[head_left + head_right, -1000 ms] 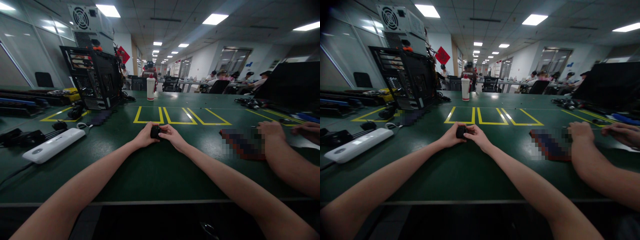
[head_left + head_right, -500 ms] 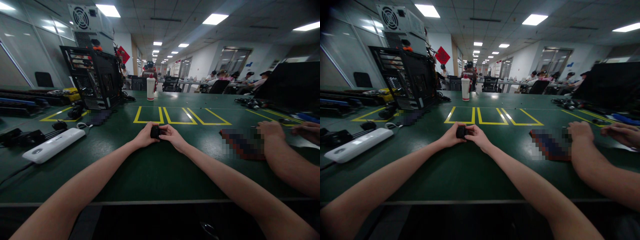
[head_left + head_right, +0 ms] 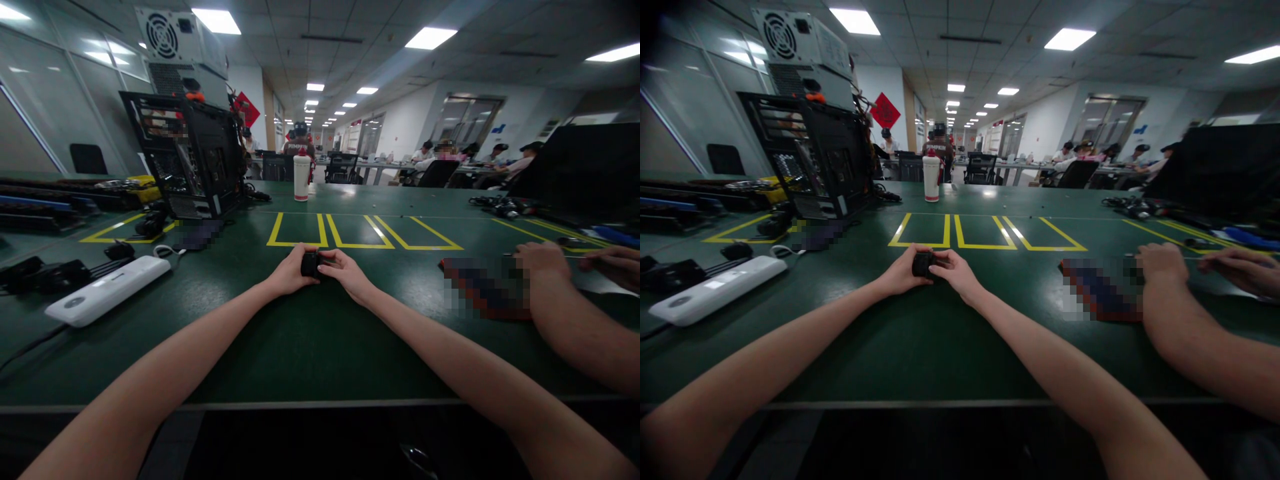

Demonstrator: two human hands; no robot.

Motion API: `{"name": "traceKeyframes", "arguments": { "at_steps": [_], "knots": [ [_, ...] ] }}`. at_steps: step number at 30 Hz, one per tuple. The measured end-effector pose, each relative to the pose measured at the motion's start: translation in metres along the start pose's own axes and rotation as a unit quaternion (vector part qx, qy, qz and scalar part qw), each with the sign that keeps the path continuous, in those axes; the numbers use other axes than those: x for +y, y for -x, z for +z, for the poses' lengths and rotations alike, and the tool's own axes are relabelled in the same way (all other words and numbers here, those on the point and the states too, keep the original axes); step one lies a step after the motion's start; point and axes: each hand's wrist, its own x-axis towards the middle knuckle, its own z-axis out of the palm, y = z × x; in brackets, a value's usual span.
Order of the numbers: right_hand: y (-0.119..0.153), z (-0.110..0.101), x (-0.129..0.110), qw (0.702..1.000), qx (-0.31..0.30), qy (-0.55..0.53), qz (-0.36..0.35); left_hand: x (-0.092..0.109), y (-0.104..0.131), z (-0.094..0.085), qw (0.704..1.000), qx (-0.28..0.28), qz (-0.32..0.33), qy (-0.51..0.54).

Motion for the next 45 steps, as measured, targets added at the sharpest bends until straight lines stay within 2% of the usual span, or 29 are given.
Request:
{"name": "traceKeyframes", "arguments": {
  "at_steps": [3,13,21,27,36,39,42,45],
  "knots": [
    [0.002,0.000,-0.002,1.000,-0.008,0.011,-0.007,0.001,0.000,0.000,1.000,-0.001,-0.004,0.003],
    [-0.004,-0.002,0.007,1.000,0.023,0.018,-0.008,-0.002,0.000,0.002,1.000,0.003,-0.002,0.003],
    [0.002,0.000,-0.001,1.000,-0.024,0.004,-0.015,-0.001,0.000,0.000,1.000,0.000,0.001,0.002],
    [0.000,0.001,0.001,0.999,0.013,0.037,-0.027,-0.002,-0.001,0.001,1.000,-0.001,0.001,0.000],
    [0.000,-0.001,0.005,1.000,-0.003,0.027,0.006,-0.001,0.000,0.001,1.000,0.000,0.006,-0.001],
    [-0.001,-0.001,0.004,0.999,0.021,0.026,0.005,-0.001,0.000,0.001,1.000,0.001,0.001,-0.001],
    [-0.005,-0.005,0.005,0.995,0.085,0.059,-0.012,-0.005,-0.002,0.000,1.000,0.003,-0.010,0.007],
    [-0.007,-0.011,0.008,0.985,0.139,0.104,-0.010,-0.015,-0.004,-0.004,0.998,-0.002,-0.059,0.016]
  ]
}}
